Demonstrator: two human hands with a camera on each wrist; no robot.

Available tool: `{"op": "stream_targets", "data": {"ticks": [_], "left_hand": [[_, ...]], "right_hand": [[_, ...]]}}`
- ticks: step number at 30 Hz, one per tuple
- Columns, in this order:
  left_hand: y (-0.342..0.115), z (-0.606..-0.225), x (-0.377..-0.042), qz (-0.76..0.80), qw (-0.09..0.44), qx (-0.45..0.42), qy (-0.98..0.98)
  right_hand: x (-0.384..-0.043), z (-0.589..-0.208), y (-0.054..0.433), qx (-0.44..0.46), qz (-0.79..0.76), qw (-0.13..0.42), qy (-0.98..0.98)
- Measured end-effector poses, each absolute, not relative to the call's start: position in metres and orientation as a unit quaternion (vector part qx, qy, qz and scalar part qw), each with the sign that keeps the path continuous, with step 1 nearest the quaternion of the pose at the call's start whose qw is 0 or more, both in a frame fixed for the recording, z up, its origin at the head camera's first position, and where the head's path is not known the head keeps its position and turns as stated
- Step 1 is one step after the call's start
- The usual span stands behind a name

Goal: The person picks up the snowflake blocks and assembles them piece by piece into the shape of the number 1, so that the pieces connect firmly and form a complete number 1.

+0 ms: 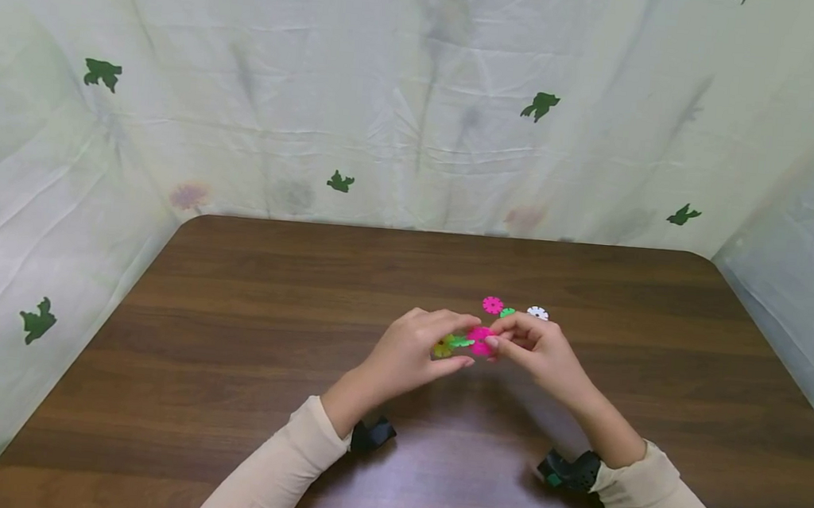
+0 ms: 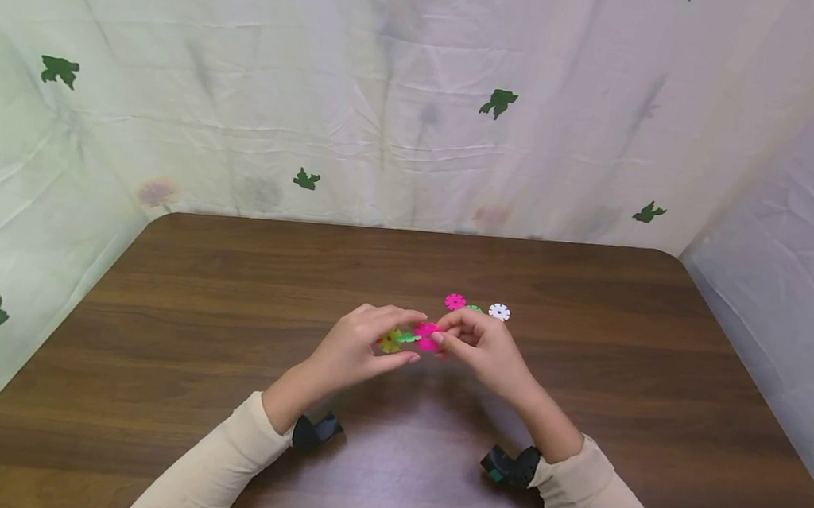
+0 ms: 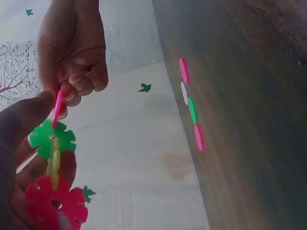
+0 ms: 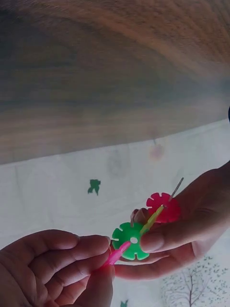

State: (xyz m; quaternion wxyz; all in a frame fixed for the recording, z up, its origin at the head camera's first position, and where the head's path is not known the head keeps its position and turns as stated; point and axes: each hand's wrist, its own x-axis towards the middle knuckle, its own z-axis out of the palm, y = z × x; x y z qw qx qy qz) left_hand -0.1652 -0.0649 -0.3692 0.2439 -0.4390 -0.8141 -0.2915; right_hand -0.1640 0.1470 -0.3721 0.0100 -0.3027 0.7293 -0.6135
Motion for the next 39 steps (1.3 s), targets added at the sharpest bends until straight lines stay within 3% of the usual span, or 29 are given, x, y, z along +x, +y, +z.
{"op": "stream_targets", "data": {"ticks": [15,29,39], "left_hand": [[-0.062,-0.371,-0.163,-0.286,0.279,-0.412,-0.819],[-0.067,-0.369,-0.167,-0.287,0.285,-0.405,-0.820],[-0.070,-0.368,-0.170,-0.286,0.288,-0.400,-0.822]], "right_hand": [[-0.163,-0.375,0.141,-0.274,-0.642,0.056,0.714],[-0.155,-0.349,0.147,-0.312,-0.536,-0.066,0.782],[-0.172,-0.374,0.175,-0.274,-0.485,-0.085,0.827]]}}
